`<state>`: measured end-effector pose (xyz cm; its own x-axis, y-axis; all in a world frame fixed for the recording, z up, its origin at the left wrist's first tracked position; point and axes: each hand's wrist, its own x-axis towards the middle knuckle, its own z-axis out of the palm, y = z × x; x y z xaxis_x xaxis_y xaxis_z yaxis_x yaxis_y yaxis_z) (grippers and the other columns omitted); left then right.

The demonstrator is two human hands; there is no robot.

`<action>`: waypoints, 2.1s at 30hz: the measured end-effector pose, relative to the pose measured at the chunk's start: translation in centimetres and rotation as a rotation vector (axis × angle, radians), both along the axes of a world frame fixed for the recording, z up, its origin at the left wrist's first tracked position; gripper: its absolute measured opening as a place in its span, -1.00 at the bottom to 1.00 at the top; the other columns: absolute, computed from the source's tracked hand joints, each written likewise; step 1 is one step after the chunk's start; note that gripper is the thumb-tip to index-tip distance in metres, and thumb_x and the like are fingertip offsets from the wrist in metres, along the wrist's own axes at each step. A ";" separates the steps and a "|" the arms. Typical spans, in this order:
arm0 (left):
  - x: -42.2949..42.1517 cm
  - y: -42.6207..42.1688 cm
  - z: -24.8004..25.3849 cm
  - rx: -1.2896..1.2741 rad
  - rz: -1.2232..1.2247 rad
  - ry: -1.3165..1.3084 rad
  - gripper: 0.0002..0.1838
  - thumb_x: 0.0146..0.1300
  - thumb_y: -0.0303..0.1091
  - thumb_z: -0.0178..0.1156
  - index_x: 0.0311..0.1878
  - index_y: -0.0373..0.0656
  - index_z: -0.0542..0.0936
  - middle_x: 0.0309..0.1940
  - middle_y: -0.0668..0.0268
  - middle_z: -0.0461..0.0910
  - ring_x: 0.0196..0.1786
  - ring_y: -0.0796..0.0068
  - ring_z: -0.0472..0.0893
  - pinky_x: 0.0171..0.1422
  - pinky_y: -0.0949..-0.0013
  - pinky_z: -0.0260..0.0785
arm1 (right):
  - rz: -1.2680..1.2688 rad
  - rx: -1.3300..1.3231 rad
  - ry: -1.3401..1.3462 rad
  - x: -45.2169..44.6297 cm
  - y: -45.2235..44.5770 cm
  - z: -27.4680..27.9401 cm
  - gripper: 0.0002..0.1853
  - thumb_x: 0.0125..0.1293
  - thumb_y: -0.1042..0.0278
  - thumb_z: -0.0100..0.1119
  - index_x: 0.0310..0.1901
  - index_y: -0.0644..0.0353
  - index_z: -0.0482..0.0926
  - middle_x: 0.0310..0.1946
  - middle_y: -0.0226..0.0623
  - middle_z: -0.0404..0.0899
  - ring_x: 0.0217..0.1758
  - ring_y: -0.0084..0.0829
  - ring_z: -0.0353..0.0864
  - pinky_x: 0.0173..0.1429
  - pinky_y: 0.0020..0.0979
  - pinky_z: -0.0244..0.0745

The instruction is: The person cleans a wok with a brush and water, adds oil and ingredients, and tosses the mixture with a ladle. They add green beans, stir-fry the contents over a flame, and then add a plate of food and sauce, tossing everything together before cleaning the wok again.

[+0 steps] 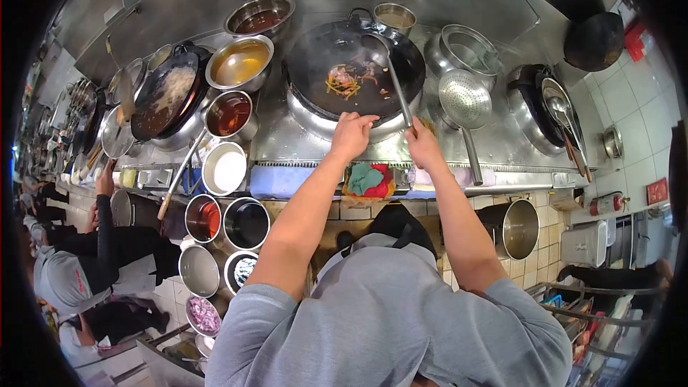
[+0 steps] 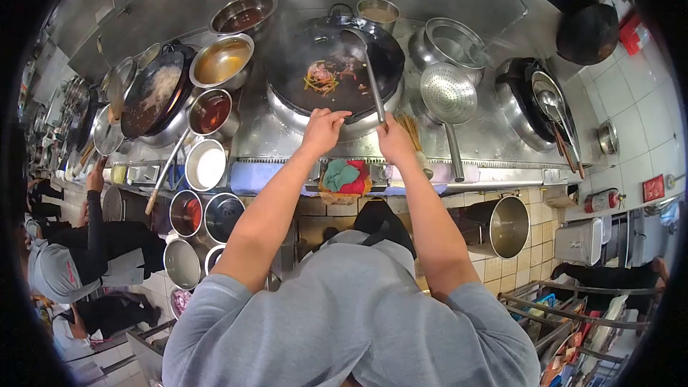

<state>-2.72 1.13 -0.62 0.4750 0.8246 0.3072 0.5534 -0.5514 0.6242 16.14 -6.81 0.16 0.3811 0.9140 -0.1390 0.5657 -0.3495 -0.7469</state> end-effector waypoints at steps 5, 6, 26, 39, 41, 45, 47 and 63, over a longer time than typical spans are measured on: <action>0.0 -0.5 -0.2 0.011 -0.003 -0.038 -0.76 0.25 -0.33 0.09 -0.05 0.10 0.64 -0.42 0.24 0.46 -0.15 0.17 0.42 0.04 0.21 0.30 | 0.140 -0.046 -0.061 -1.2 0.2 1.2 -0.46 0.28 0.23 0.01 0.30 0.12 0.26 -0.15 0.03 0.58 -0.18 0.00 0.59 -0.06 -0.12 0.46; -0.1 -0.3 -0.1 0.020 0.005 -0.034 -0.77 0.26 -0.32 0.09 -0.06 0.09 0.64 -0.42 0.24 0.46 -0.16 0.17 0.42 0.04 0.21 0.31 | 0.266 -0.011 -0.256 -1.2 -0.3 1.3 -0.45 0.28 0.23 0.01 0.31 0.09 0.25 -0.16 0.03 0.59 -0.19 0.02 0.60 -0.08 -0.10 0.46; 0.7 0.4 -1.2 -0.009 0.045 -0.030 -0.81 0.25 -0.24 0.12 -0.16 0.03 0.68 -0.43 0.25 0.50 -0.15 0.19 0.44 0.00 0.21 0.33 | 0.296 -0.053 -0.453 6.3 -9.0 8.1 -0.47 0.20 0.30 0.12 0.25 -0.02 0.37 -0.18 0.01 0.58 -0.13 -0.02 0.55 -0.02 -0.19 0.43; 0.5 0.4 -0.9 -0.078 0.070 0.007 -0.78 0.26 -0.18 0.11 -0.12 0.07 0.67 -0.37 0.24 0.53 -0.06 0.17 0.45 0.08 0.21 0.30 | -0.018 -0.186 0.643 -2.4 -0.2 2.5 -0.50 0.37 0.27 -0.05 0.33 -0.06 0.21 -0.55 -0.40 0.36 -0.62 -0.58 0.36 -0.61 -0.51 0.28; 0.4 0.4 -0.9 -0.077 0.075 0.014 -0.78 0.26 -0.18 0.11 -0.12 0.07 0.67 -0.37 0.23 0.53 -0.06 0.17 0.45 0.09 0.21 0.30 | 0.141 -0.245 0.414 -2.8 -1.1 4.1 -0.49 0.35 0.27 -0.05 0.34 -0.10 0.21 -0.55 -0.36 0.42 -0.62 -0.49 0.44 -0.60 -0.41 0.37; 0.2 0.5 -0.7 -0.103 0.079 0.025 -0.77 0.27 -0.17 0.10 -0.11 0.07 0.66 -0.36 0.24 0.53 -0.06 0.17 0.45 0.08 0.20 0.31 | 0.305 -0.119 -0.655 0.1 -3.4 3.1 -0.44 0.28 0.30 -0.06 0.32 -0.39 0.22 -0.34 -0.13 0.58 -0.29 -0.09 0.62 -0.23 -0.11 0.51; 0.2 0.6 -0.6 -0.119 0.078 0.026 -0.77 0.27 -0.17 0.10 -0.10 0.07 0.66 -0.36 0.24 0.53 -0.05 0.17 0.45 0.08 0.20 0.31 | 0.291 -0.142 -0.828 2.6 -4.8 4.6 -0.42 0.28 0.30 -0.06 0.31 -0.48 0.21 -0.35 -0.17 0.58 -0.30 -0.15 0.62 -0.24 -0.16 0.52; -0.3 -1.9 -0.4 0.101 0.055 -0.247 -0.81 0.21 -0.28 0.16 -0.14 0.00 0.66 -0.28 0.21 0.59 0.03 0.18 0.49 0.09 0.24 0.36 | 0.337 -0.007 -0.730 11.3 -10.4 10.6 -0.49 0.20 0.26 0.10 0.23 -0.33 0.39 -0.20 -0.13 0.61 -0.20 -0.06 0.58 -0.12 -0.16 0.46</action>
<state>-2.98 -0.74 -1.06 0.3307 0.8061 0.4907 0.4217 -0.5914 0.6873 27.41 -17.18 10.80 0.0817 0.9961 0.0329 0.9864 -0.0761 -0.1459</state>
